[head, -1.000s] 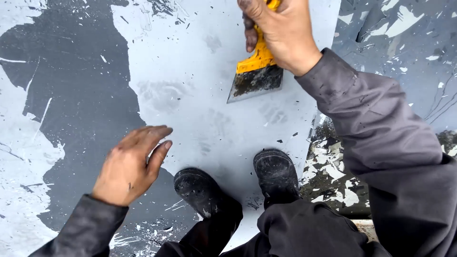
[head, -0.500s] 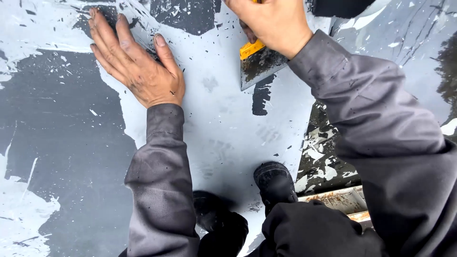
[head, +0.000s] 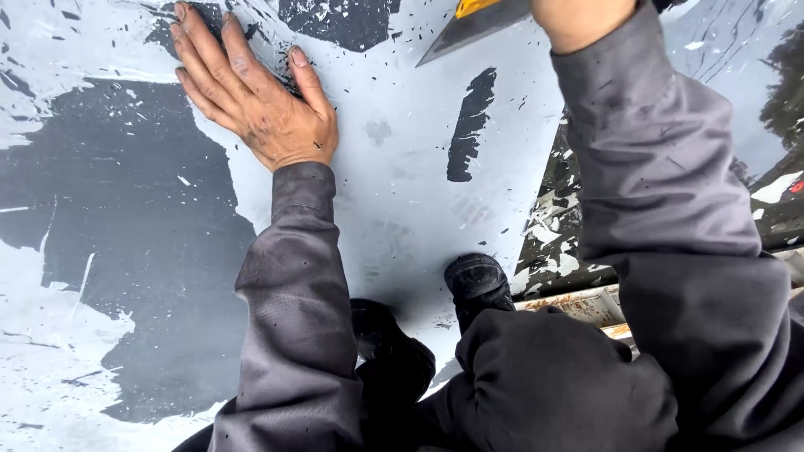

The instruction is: Scraping a gray coating or paint off a large metal surface using a handheld scraper.

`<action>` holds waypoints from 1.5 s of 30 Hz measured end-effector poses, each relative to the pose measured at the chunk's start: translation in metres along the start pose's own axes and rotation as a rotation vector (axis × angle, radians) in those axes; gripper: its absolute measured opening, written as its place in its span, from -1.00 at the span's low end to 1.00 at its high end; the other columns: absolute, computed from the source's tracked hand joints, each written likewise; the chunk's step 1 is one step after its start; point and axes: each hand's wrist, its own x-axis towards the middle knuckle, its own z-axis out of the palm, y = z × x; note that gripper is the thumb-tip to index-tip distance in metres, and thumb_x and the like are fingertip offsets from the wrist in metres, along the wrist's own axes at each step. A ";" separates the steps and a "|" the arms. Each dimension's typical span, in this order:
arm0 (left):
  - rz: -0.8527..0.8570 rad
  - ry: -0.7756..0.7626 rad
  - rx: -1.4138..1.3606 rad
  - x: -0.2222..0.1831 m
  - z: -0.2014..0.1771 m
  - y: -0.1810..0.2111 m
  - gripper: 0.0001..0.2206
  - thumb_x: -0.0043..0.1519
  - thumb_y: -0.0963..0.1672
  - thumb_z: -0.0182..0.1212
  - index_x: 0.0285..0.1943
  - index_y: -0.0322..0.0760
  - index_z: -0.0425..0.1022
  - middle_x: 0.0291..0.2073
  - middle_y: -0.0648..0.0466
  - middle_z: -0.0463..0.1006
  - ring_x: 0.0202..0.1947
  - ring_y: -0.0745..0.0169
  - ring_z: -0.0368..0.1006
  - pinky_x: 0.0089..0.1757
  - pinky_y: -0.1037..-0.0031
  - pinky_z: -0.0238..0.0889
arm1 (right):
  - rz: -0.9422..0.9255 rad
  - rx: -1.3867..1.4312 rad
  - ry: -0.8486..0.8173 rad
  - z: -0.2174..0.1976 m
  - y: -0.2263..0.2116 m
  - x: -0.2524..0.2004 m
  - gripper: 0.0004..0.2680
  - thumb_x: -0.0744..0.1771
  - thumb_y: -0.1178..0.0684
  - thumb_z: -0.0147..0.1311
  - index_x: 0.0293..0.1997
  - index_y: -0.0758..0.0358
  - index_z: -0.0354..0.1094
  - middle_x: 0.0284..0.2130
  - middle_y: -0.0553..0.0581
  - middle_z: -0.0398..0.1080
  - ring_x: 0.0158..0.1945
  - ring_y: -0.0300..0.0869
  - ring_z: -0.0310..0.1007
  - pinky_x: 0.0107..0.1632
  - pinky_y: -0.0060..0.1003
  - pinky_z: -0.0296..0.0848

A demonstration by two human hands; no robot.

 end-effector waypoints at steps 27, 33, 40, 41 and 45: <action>-0.050 -0.012 -0.001 0.006 -0.002 0.004 -0.47 0.53 0.07 0.00 0.56 -0.25 0.04 0.58 -0.14 -0.10 0.59 -0.16 -0.24 0.50 -0.13 -0.34 | 0.210 0.839 0.071 0.000 -0.052 0.018 -0.88 0.42 0.38 0.14 -0.22 0.38 0.28 -0.40 0.02 0.30 -0.32 -0.34 0.31 -0.32 -0.41 0.34; -0.054 -0.007 -0.015 0.011 0.005 0.002 -0.45 0.51 0.04 0.09 0.56 -0.24 0.01 0.56 -0.17 -0.06 0.60 -0.21 -0.21 0.48 -0.17 -0.36 | 0.285 0.906 0.282 -0.029 -0.062 0.018 -0.80 0.35 0.32 0.18 -0.21 0.30 0.12 -0.46 -0.09 0.17 -0.41 -0.39 0.30 -0.28 -0.42 0.39; -0.037 -0.031 -0.043 0.032 0.002 0.015 -0.45 0.49 0.05 0.09 0.54 -0.25 0.04 0.54 -0.17 -0.02 0.58 -0.21 -0.21 0.51 -0.18 -0.32 | 0.339 0.873 0.197 -0.036 -0.043 0.031 -0.88 0.41 0.26 0.11 -0.18 0.35 0.19 -0.45 0.03 0.32 -0.38 -0.24 0.38 -0.30 -0.28 0.41; -0.061 -0.058 -0.028 0.023 0.001 0.012 -0.45 0.49 0.05 0.08 0.54 -0.26 0.05 0.54 -0.18 -0.02 0.58 -0.21 -0.21 0.50 -0.18 -0.32 | 0.592 0.972 0.118 -0.049 -0.049 0.028 -0.89 0.40 0.22 0.06 -0.28 0.26 0.21 -0.59 -0.05 0.32 -0.55 -0.29 0.41 -0.44 -0.32 0.41; -0.053 -0.065 -0.030 0.013 -0.002 0.009 -0.44 0.50 0.06 0.07 0.54 -0.31 0.06 0.53 -0.17 -0.02 0.56 -0.23 -0.21 0.49 -0.18 -0.31 | 0.465 0.857 0.106 -0.031 -0.017 0.007 -0.88 0.42 0.30 0.00 -0.29 0.31 0.28 -0.54 -0.02 0.36 -0.50 -0.27 0.43 -0.40 -0.32 0.43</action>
